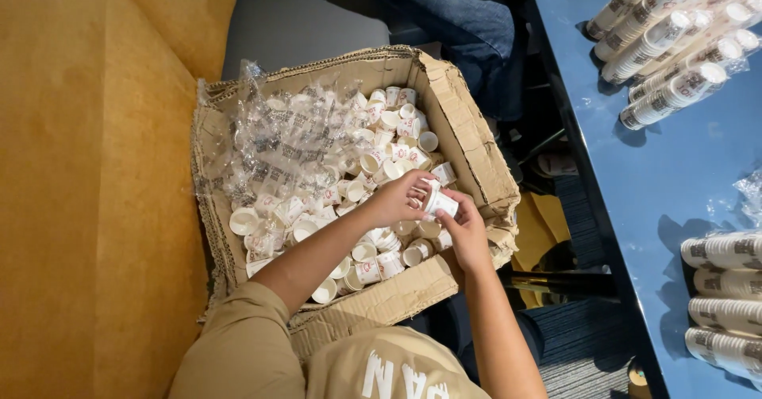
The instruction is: Stack and organize small paper cups into plastic sleeves and cardboard boxes for shipping.
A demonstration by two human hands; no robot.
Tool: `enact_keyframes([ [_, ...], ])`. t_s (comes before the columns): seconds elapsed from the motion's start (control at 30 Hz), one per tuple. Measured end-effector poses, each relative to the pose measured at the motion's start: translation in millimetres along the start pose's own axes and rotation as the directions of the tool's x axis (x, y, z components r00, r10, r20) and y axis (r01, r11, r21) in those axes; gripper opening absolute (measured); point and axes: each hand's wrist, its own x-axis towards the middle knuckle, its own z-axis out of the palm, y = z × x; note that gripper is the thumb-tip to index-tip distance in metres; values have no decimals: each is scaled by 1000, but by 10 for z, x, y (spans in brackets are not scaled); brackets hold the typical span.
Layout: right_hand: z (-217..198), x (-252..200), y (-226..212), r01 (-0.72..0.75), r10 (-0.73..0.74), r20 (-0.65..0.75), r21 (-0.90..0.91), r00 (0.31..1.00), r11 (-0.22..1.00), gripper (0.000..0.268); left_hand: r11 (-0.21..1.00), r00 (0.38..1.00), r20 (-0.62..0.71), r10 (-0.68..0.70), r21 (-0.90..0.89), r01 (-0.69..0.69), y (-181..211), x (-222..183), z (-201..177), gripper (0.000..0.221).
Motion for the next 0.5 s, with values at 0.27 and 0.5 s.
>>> enact_keyframes([
  [0.27, 65, -5, -123, 99, -96, -35, 92, 995, 991, 46, 958, 998, -70, 5, 286, 15, -409, 143, -281, 52],
  [0.5, -80, 18, -4, 91, -61, -90, 368, 994, 925, 55, 374, 1000, -14, 15, 927, 7, -669, 44, -190, 29],
])
